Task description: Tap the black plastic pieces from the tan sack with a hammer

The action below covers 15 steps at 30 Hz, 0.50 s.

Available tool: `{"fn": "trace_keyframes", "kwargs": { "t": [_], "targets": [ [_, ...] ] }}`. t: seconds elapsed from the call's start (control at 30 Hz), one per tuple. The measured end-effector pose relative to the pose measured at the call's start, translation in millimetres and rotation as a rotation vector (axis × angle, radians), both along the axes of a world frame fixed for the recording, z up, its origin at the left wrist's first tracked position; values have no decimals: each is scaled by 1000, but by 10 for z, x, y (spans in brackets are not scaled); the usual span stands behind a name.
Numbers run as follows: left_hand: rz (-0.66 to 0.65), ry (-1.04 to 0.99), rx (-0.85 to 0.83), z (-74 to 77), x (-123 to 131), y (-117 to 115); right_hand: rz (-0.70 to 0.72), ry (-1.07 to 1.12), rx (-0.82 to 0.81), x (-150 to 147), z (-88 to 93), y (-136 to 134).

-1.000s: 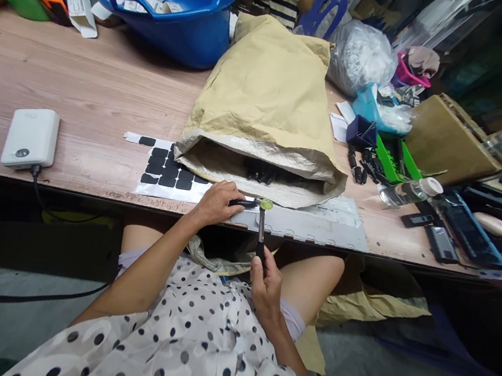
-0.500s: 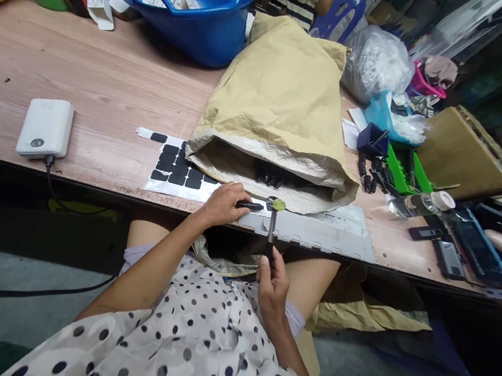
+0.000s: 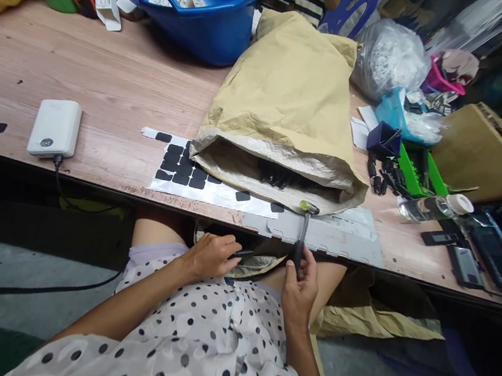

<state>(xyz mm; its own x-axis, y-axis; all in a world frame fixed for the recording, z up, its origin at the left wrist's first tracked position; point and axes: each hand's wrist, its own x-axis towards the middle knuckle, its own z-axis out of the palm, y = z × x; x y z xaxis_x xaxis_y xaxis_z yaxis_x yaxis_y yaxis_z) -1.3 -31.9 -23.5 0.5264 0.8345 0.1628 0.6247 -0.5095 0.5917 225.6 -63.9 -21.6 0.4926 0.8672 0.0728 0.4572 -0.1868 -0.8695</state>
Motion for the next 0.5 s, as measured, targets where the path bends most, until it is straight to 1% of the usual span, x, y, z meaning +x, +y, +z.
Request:
{"fn": "trace_keyframes", "kwargs": {
  "t": [0.07, 0.13, 0.2, 0.23, 0.3, 0.33, 0.37, 0.43, 0.5],
  "targets": [
    [55, 117, -68, -126, 41, -35, 16, -52, 15, 38, 18, 61],
    [115, 203, -135, -213, 74, -36, 47, -130, 29, 84, 37, 110],
    [136, 215, -169, -230, 89, -44, 87, -239, 35, 135, 62, 135],
    [129, 183, -163, -209, 90, -52, 102, -293, 31, 163, 75, 141],
    [111, 55, -92, -116, 75, -50, 117, -370, -6, 220, 97, 153],
    [120, -23, -33, -49, 59, -23, 126, -393, -21, 248, 105, 165],
    [155, -95, 35, 27, 37, 33, 144, -410, -25, 272, 109, 183],
    [311, -190, 174, 184, -32, 245, 185, -438, 1, 303, 114, 232],
    [559, -195, 263, 316, -131, 579, 208, -469, 42, 303, 128, 282]
  ]
}}
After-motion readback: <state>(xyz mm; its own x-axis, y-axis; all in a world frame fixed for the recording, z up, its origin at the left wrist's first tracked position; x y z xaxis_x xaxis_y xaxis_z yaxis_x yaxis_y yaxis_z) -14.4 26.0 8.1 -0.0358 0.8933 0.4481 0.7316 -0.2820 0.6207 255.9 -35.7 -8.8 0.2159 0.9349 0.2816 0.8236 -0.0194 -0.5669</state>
